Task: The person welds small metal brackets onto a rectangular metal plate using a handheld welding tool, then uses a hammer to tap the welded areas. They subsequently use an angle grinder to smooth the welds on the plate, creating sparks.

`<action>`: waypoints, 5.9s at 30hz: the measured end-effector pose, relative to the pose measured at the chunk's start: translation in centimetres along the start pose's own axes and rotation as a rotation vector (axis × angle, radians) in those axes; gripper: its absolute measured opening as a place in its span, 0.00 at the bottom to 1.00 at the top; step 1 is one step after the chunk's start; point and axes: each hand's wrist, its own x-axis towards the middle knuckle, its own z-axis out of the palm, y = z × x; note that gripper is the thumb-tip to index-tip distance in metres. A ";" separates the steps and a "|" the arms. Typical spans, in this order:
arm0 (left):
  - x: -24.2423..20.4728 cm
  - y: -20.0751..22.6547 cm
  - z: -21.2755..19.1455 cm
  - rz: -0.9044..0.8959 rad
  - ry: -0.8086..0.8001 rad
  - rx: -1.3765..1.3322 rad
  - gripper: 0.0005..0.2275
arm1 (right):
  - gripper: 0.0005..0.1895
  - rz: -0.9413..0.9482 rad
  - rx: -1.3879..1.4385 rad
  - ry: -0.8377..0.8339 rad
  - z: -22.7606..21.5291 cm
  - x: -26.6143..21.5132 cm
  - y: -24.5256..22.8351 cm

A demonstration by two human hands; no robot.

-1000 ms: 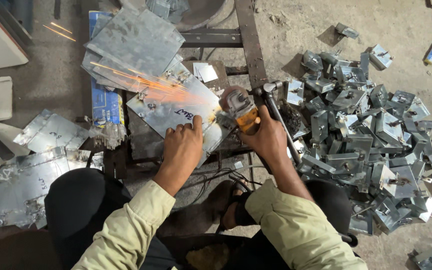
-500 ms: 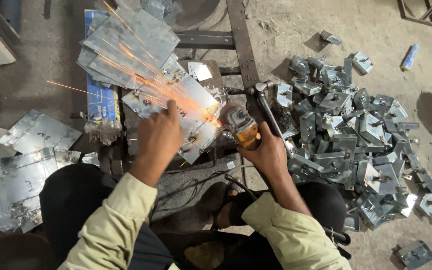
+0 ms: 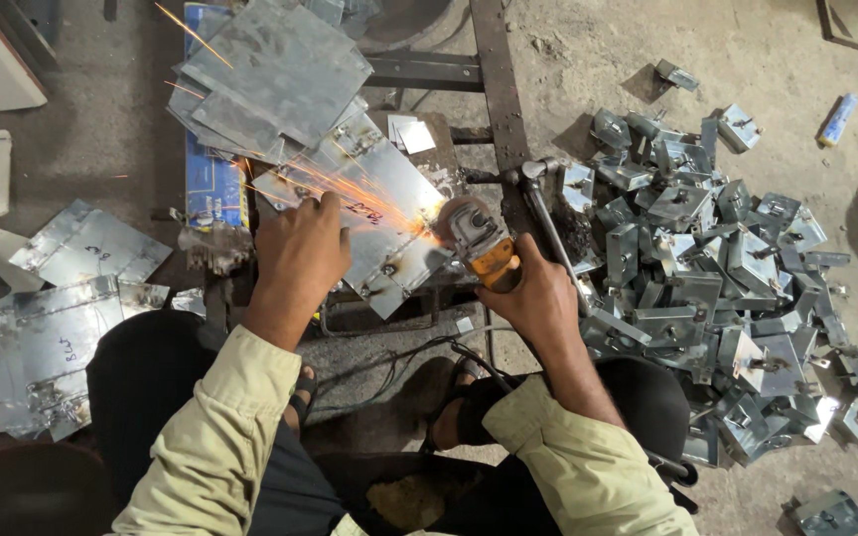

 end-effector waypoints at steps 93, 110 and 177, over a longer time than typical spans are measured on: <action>-0.1 -10.5 -5.6 -0.198 0.848 -0.403 0.19 | 0.39 -0.187 -0.086 -0.055 4.0 -6.4 -10.2; 0.1 -11.0 -5.1 -0.211 0.858 -0.406 0.22 | 0.38 -0.123 -0.136 -0.062 4.8 -5.8 -9.2; 0.2 -11.2 -4.3 -0.278 0.555 -0.400 0.09 | 0.38 0.064 -0.050 -0.153 4.4 -1.4 -9.9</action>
